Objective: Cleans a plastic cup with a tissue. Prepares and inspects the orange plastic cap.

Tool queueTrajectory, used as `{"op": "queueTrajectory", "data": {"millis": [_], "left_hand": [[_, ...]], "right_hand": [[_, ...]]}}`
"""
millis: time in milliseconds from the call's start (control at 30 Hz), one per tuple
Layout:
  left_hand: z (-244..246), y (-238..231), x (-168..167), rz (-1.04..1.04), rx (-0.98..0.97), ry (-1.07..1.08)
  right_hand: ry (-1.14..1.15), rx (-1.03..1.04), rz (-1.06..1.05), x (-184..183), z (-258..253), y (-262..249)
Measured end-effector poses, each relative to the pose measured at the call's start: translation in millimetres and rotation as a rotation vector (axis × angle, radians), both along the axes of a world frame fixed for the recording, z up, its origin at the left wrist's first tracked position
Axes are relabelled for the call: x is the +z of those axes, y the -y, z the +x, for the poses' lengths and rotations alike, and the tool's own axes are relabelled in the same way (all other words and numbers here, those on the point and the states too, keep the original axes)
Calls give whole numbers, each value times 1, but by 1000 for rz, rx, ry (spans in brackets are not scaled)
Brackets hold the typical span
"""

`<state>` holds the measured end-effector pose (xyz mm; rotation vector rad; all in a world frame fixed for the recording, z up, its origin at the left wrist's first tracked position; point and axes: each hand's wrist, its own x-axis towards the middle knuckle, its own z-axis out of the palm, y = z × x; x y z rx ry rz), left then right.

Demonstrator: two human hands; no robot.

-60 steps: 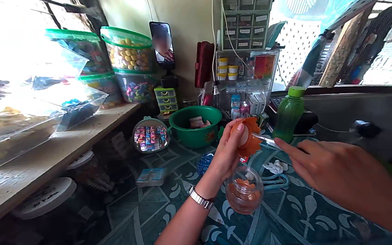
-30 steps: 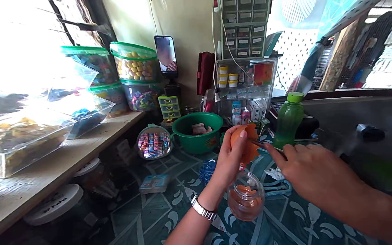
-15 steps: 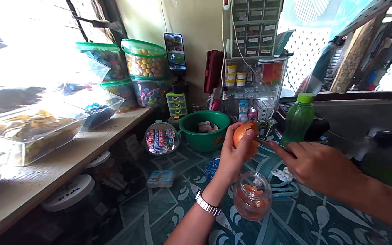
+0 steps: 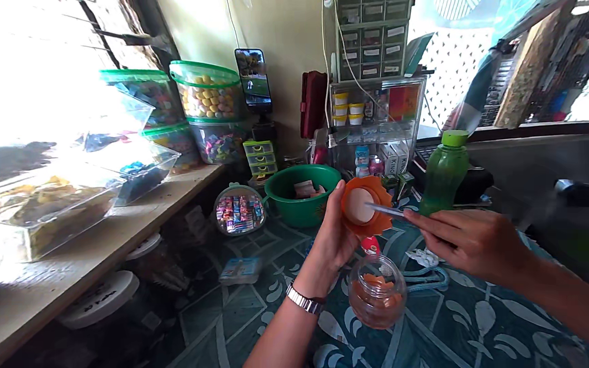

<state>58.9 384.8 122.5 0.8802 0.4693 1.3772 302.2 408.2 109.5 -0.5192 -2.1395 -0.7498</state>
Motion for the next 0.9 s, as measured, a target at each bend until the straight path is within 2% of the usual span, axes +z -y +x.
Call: {"op": "queueTrajectory", "data": {"millis": [200, 333, 533, 600, 733, 900], "left_hand": [[1, -3, -5, 186, 142, -208], [3, -6, -9, 224, 213, -321], [13, -10, -19, 345, 375, -563], [14, -10, -22, 399, 441, -631], [9, -11, -16, 318, 422, -513], [6, -11, -14, 259, 329, -406]], "right_hand": [[133, -192, -10, 16, -1, 22], [213, -295, -21, 23, -18, 35], [355, -555, -76, 29, -50, 60], [400, -555, -86, 33, -55, 60], [339, -411, -57, 31, -45, 44], [293, -400, -36, 24, -42, 38]]}}
